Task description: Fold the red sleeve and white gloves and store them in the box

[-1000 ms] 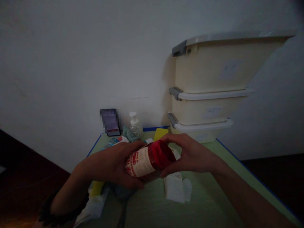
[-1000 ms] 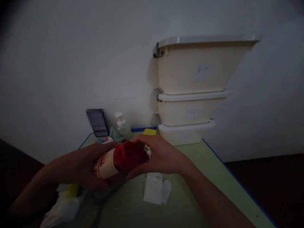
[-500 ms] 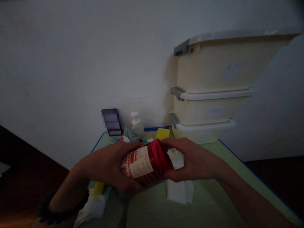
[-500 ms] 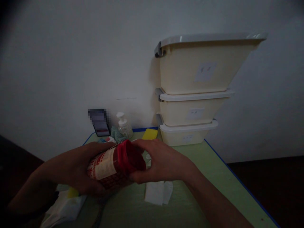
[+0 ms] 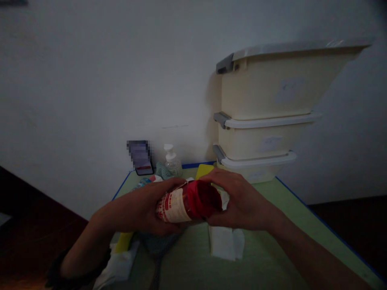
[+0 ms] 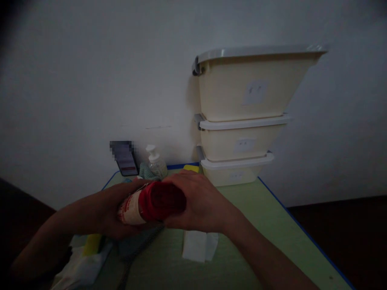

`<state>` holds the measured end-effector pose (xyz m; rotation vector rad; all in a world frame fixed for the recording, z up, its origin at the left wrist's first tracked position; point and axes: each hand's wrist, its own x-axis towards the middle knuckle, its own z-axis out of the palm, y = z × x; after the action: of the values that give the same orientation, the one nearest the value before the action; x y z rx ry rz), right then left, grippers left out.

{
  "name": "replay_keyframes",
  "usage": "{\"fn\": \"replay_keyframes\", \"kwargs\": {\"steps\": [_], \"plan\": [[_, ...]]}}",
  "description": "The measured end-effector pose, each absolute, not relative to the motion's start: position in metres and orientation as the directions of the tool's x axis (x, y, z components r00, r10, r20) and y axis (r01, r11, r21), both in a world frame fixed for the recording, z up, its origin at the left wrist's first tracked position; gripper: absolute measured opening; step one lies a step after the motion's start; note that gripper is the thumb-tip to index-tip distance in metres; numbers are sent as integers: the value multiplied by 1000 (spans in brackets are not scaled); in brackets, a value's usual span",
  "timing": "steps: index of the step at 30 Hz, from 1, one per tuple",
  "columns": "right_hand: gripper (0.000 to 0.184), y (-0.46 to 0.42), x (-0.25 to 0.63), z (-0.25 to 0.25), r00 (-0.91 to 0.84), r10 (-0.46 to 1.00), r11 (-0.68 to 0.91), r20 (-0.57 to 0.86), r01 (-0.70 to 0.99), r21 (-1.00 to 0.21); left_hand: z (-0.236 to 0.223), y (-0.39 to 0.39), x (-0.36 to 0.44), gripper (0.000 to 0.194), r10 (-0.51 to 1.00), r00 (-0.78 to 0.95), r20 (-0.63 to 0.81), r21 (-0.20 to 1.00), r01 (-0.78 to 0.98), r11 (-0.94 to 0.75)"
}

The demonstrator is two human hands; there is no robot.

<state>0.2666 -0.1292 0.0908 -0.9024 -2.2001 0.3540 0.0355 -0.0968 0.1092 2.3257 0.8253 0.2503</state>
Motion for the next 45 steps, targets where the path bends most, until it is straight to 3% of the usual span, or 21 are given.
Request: {"fn": "replay_keyframes", "kwargs": {"steps": [7,15,19,21,24,28,32,35,38,40,43,45], "plan": [[42,-124,276,91,-459,725,688,513,476,-547,113,-95,28,66,594,803,-53,639,484,-598],[42,-118,282,89,-476,776,599,414,351,-719,116,-95,24,54,595,792,-138,694,506,-512],[42,-118,286,88,-491,815,473,306,260,-842,117,-93,20,48,593,794,-135,723,488,-489],[51,-120,286,87,-549,802,402,235,205,-893,116,-91,21,48,619,775,-129,691,518,-504],[78,-123,280,84,-615,775,286,149,131,-949,114,-89,23,55,647,749,-145,643,568,-513],[97,-120,268,74,-520,850,163,78,119,-979,111,-86,26,69,662,741,-112,630,568,-530],[99,-111,272,65,-566,820,98,87,-12,-995,108,-82,22,68,659,748,-77,659,534,-529],[117,-106,280,63,-683,711,87,165,-148,-985,106,-77,18,62,639,764,-92,722,493,-486],[132,-107,282,63,-712,681,137,172,-108,-985,105,-75,16,59,639,763,-97,744,483,-463],[123,-109,279,65,-641,754,132,143,-64,-989,104,-76,17,60,649,757,-80,740,481,-469],[74,-113,270,68,-456,884,98,103,-36,-995,103,-77,21,69,684,729,-29,788,438,-434],[51,-113,266,70,-347,932,88,106,-70,-994,102,-76,24,75,746,665,42,858,358,-368]]}}
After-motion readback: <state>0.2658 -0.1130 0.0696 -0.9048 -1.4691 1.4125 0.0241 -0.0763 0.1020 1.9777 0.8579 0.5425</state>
